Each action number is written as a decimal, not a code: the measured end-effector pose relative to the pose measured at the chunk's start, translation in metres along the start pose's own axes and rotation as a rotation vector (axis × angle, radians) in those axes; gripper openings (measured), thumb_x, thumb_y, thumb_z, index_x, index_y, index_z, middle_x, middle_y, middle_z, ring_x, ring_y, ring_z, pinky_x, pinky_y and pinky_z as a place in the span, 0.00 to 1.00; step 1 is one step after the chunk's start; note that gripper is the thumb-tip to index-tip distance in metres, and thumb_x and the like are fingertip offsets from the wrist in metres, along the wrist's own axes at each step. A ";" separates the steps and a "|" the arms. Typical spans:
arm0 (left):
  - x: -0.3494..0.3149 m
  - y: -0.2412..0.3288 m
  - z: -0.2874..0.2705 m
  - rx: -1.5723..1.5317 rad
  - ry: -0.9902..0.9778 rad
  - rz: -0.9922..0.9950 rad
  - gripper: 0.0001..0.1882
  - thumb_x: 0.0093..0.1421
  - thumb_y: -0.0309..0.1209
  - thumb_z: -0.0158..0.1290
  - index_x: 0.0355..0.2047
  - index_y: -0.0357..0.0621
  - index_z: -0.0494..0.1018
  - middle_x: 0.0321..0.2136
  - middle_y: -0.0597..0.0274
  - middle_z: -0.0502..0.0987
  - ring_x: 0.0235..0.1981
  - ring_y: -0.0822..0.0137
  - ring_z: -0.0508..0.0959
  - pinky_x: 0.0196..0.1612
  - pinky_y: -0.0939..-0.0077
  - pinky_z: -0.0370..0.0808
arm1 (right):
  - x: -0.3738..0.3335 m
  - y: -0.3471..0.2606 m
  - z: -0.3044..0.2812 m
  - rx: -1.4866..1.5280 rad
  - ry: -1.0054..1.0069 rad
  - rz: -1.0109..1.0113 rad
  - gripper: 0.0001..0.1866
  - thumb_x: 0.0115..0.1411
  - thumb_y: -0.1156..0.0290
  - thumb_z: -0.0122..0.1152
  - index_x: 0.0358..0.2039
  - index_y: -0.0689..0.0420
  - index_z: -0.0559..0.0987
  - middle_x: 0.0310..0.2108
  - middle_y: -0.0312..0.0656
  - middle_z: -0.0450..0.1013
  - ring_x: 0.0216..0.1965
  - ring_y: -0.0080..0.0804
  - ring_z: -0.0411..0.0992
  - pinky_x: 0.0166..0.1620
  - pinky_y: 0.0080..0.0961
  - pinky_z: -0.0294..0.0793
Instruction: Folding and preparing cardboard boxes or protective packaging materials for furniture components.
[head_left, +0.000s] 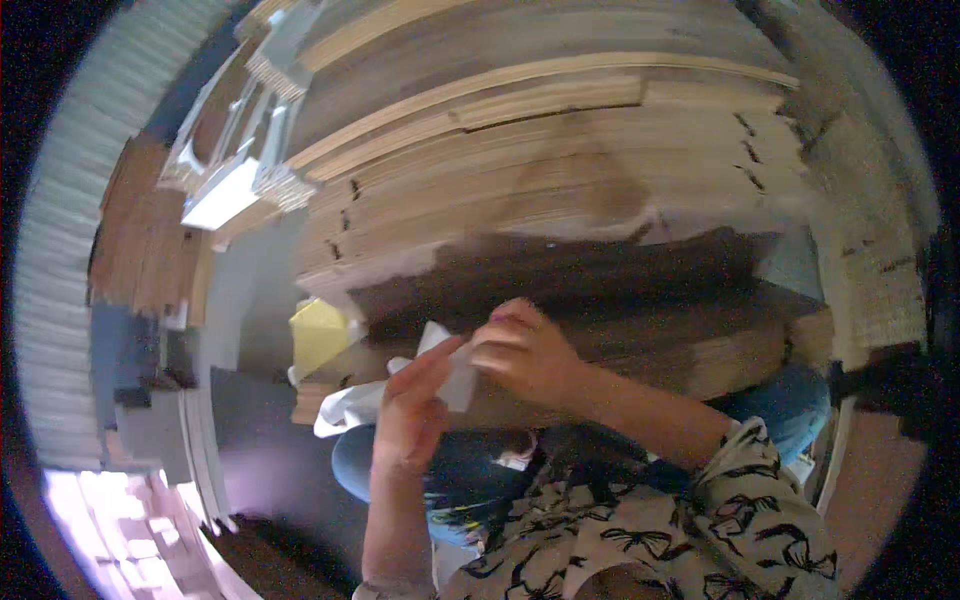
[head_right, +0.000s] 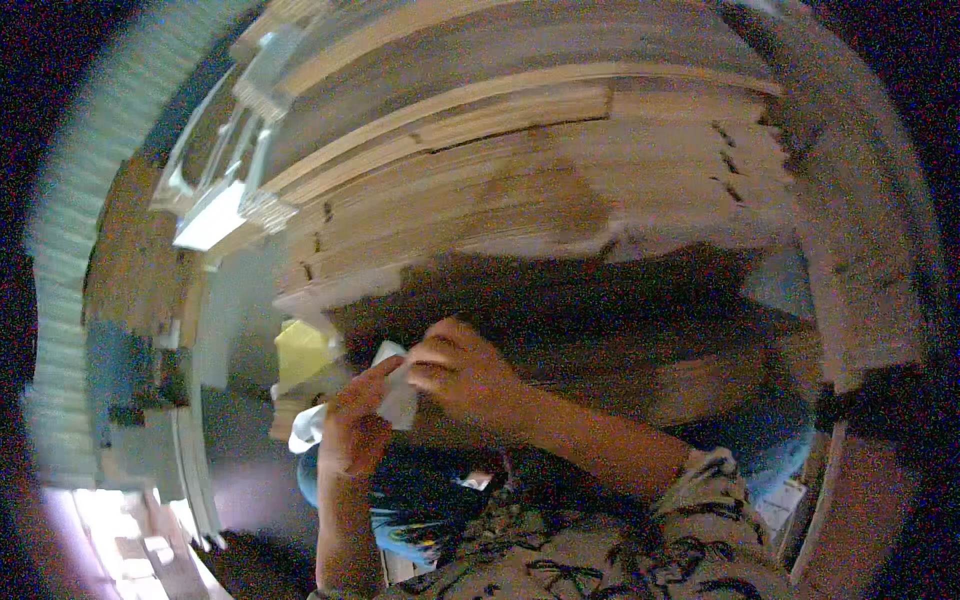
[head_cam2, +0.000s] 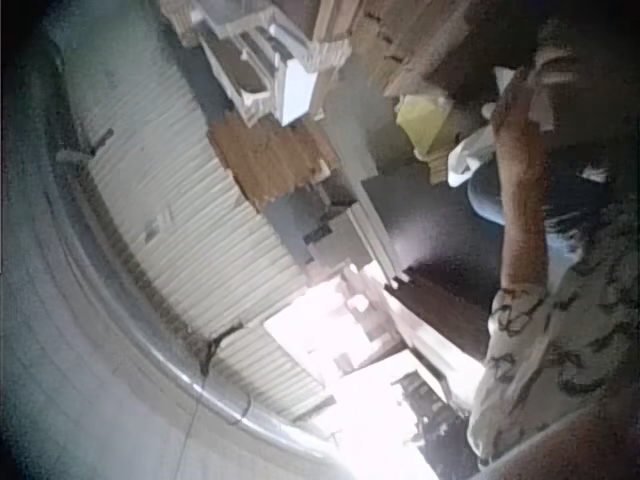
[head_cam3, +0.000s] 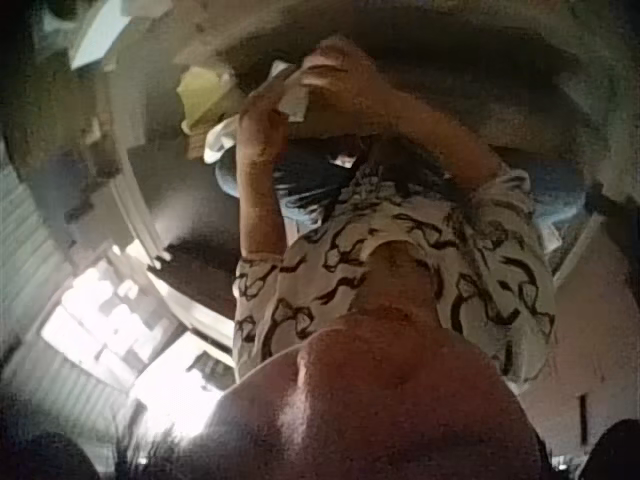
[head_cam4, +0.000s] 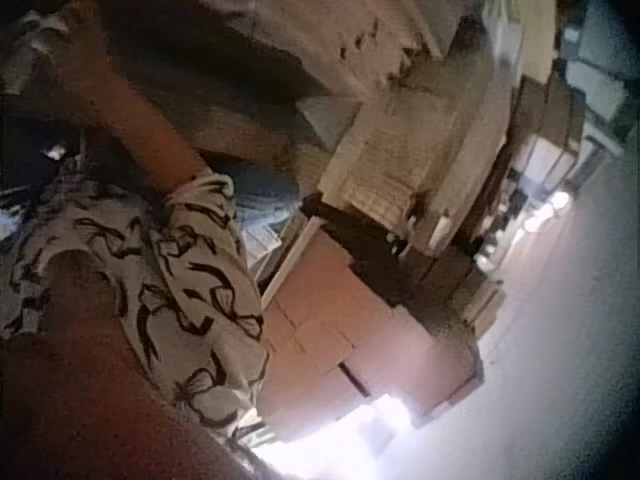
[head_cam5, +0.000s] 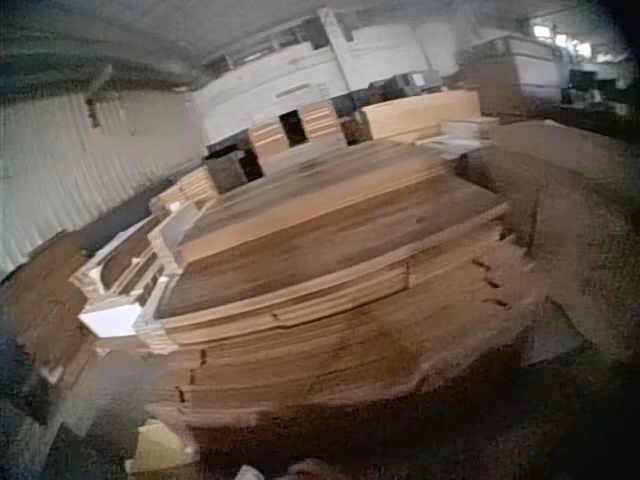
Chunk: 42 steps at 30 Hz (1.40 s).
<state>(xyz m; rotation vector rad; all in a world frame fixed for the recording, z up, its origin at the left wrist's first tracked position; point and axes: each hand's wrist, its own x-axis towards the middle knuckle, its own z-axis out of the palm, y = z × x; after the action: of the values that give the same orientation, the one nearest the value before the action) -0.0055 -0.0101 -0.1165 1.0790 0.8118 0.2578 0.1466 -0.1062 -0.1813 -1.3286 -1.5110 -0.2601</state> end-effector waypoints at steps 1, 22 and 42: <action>0.002 -0.002 0.003 0.000 -0.043 -0.018 0.19 0.57 0.30 0.46 0.48 0.35 0.67 0.39 0.58 0.74 0.39 0.70 0.73 0.43 0.81 0.68 | -0.002 -0.003 -0.003 0.047 -0.014 0.012 0.07 0.47 0.72 0.58 0.29 0.54 0.74 0.32 0.38 0.68 0.37 0.42 0.65 0.40 0.36 0.69; 0.054 -0.036 -0.024 -0.062 0.190 0.017 0.23 0.59 0.41 0.45 0.44 0.31 0.66 0.41 0.51 0.70 0.42 0.59 0.72 0.45 0.66 0.71 | -0.218 0.256 -0.361 -0.754 0.306 0.962 0.11 0.45 0.69 0.64 0.27 0.56 0.71 0.21 0.43 0.70 0.24 0.35 0.69 0.29 0.29 0.68; 0.030 -0.010 0.035 0.245 0.287 -0.028 0.25 0.63 0.43 0.37 0.48 0.31 0.65 0.46 0.51 0.70 0.47 0.56 0.69 0.51 0.66 0.65 | -0.192 0.250 -0.376 -0.460 0.863 1.411 0.21 0.45 0.52 0.63 0.29 0.58 0.80 0.27 0.42 0.75 0.28 0.34 0.73 0.34 0.27 0.70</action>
<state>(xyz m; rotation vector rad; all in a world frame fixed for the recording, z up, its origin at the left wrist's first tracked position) 0.0380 -0.0219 -0.1314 1.2767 1.1361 0.2990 0.5231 -0.4027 -0.2875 -1.9549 0.3697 -0.1956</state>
